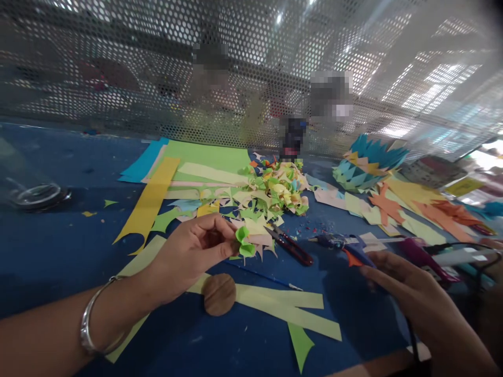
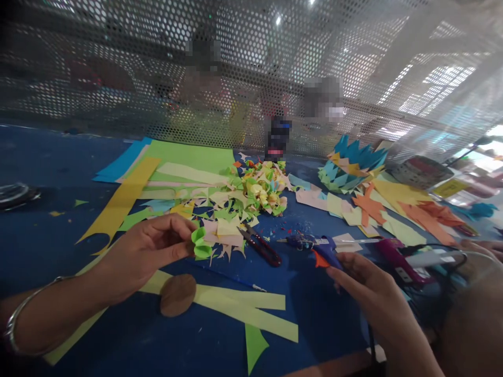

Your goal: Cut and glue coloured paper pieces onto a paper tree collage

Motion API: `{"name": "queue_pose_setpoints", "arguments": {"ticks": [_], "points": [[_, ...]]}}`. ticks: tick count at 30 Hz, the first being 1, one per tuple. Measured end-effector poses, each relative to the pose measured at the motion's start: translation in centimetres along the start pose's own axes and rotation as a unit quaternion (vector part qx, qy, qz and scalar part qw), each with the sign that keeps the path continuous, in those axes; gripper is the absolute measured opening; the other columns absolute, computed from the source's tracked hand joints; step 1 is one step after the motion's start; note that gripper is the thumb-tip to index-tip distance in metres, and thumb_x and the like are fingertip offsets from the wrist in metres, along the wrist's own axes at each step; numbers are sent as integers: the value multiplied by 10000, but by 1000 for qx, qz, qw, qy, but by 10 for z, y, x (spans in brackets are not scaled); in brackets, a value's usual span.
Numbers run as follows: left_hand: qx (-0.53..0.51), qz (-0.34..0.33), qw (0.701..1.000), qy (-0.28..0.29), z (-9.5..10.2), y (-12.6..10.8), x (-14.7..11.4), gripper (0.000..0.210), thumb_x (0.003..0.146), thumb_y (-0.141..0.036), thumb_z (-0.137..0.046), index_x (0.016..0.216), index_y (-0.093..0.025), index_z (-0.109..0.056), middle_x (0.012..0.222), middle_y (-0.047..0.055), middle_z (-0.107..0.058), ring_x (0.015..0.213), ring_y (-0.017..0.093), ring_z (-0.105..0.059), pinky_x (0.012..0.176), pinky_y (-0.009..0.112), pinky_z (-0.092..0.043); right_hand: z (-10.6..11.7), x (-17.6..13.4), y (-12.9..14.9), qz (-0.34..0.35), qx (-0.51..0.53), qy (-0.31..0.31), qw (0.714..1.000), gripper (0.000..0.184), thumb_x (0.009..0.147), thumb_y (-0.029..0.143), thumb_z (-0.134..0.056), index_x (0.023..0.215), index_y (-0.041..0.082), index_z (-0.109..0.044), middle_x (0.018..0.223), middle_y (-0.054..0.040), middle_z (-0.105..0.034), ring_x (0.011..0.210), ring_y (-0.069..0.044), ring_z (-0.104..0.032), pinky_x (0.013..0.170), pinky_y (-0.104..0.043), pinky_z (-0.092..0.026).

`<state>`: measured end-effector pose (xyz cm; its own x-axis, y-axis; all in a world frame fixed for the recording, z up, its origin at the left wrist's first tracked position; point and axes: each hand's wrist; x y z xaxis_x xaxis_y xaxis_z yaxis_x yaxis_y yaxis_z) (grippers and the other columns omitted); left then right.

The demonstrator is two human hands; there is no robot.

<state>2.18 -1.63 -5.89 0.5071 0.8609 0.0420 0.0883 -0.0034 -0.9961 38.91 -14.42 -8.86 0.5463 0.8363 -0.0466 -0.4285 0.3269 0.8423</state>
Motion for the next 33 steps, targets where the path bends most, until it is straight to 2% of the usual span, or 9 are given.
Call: {"name": "queue_pose_setpoints", "arguments": {"ticks": [2, 4, 9, 12, 14, 17, 22, 29, 33], "points": [[6, -15, 1000, 18, 0, 1, 0, 118, 808, -148, -743, 726, -183, -666, 856, 4, -642, 771, 115, -618, 707, 242, -519, -2, -11, 10, -74, 110, 33, 991, 377, 713, 488, -803, 967, 229, -699, 662, -31, -646, 506, -185, -576, 417, -277, -381], [26, -40, 999, 25, 1, 3, 0, 119, 803, -131, -742, 726, -185, -670, 900, 12, -646, 829, 125, -633, 744, 246, -527, -6, -19, 17, -115, 201, 80, 970, 290, 707, 441, -808, 867, 221, -708, 644, -48, -622, 518, -192, -574, 418, -283, -394], [76, -81, 993, 40, 3, 9, -2, 115, 835, -138, -727, 758, -193, -662, 923, 13, -649, 880, 124, -642, 781, 238, -519, -26, -32, 27, -109, 414, 184, 885, 231, 708, 378, -812, 711, 201, -662, 650, -12, -498, 524, -110, -448, 506, -256, -447], [63, -77, 994, 44, 3, 9, -1, 129, 835, -124, -722, 751, -193, -654, 919, 8, -661, 841, 109, -639, 765, 227, -514, -42, -38, 32, -98, 460, 245, 848, 265, 705, 377, -817, 696, 179, -641, 620, 19, -428, 496, -68, -358, 504, -226, -400], [48, -63, 996, 47, 2, 7, 0, 134, 834, -117, -720, 744, -192, -656, 914, 9, -673, 837, 108, -642, 764, 224, -514, -51, -43, 37, -86, 454, 285, 840, 269, 739, 397, -796, 821, 170, -678, 607, 47, -373, 474, -52, -297, 491, -217, -350], [20, -37, 998, 53, 0, 6, 1, 124, 825, -139, -742, 740, -190, -667, 900, 11, -680, 833, 115, -647, 761, 230, -516, -60, -51, 44, -63, 412, 316, 853, 295, 785, 435, -761, 848, 169, -649, 589, 54, -366, 458, -59, -281, 464, -227, -266], [-37, 6, 998, 51, 0, 6, 0, 141, 762, -127, -803, 736, -183, -676, 879, -8, -669, 794, 95, -633, 728, 207, -499, -68, -64, 57, -65, 252, 292, 920, 410, 823, 514, -724, 671, 175, -552, 506, 33, -424, 450, -76, -299, 459, -249, -197], [-32, 18, 996, 81, 1, 8, -2, 118, 803, -121, -750, 741, -172, -664, 886, 2, -683, 785, 95, -631, 710, 215, -484, -76, -81, 75, -29, 129, 180, 975, 399, 774, 522, -744, 616, 195, -577, 608, -21, -559, 644, -169, -551, 539, -246, -404], [-29, 10, 996, 89, 2, 12, -3, 104, 794, -110, -730, 749, -174, -662, 877, 6, -672, 802, 113, -633, 721, 235, -485, -76, -86, 74, -21, 79, 130, 988, 351, 759, 495, -733, 623, 207, -584, 642, -12, -565, 656, -171, -549, 607, -263, -457]]}}
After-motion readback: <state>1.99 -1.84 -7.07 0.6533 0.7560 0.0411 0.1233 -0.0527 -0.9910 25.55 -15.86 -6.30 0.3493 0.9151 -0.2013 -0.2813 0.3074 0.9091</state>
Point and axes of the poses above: each hand's wrist, its own x-axis towards the middle knuckle, its own z-axis out of the back of the hand, y = z × x
